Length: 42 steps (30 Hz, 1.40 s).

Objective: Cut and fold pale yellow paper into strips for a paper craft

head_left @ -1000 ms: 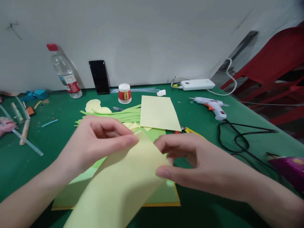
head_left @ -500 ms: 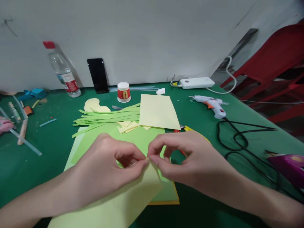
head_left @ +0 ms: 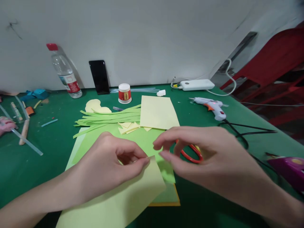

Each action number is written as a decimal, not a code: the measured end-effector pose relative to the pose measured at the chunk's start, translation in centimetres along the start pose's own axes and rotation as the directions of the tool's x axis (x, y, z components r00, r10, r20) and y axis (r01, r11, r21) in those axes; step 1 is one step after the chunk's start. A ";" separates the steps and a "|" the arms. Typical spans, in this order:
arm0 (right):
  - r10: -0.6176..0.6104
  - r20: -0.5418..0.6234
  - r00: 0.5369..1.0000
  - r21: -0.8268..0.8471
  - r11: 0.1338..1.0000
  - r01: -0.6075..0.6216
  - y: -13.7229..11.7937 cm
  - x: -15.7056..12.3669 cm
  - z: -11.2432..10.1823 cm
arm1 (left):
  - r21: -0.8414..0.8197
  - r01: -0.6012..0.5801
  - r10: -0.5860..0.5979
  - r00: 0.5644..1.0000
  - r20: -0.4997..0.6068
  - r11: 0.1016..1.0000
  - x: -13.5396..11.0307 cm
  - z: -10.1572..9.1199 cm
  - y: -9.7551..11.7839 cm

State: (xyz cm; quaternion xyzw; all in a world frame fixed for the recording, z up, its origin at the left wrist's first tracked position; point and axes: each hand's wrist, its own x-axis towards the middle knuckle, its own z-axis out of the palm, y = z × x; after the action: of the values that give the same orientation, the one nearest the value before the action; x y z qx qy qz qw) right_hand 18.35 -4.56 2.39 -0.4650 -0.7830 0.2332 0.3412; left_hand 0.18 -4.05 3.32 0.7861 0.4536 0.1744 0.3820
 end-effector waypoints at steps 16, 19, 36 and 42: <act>-0.117 -0.036 0.992 -0.096 0.989 0.113 -0.4 -0.3 0.2 | -0.038 -0.072 0.069 0.994 -0.089 0.997 0.6 -0.5 -0.3; -0.072 -0.006 0.997 -0.059 0.996 0.072 -0.4 -0.1 -0.5 | -0.039 -0.043 0.039 0.994 -0.098 0.998 0.7 -0.8 -0.3; 0.046 0.143 0.989 0.076 0.995 -0.057 3.7 1.9 -3.5 | -0.010 0.009 -0.009 0.996 -0.090 1.000 1.3 -1.8 -1.9; 0.041 0.342 0.939 -0.026 0.999 -0.034 2.8 1.8 -2.4 | 0.097 -0.007 0.011 0.999 -0.044 0.995 1.5 -1.3 -1.2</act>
State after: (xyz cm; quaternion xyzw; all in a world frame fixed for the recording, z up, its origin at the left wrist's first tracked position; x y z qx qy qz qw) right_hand 21.16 -1.60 2.60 -0.4355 -0.8236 0.3092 0.1905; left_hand -0.54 -1.90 3.09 0.8017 0.4664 0.1715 0.3322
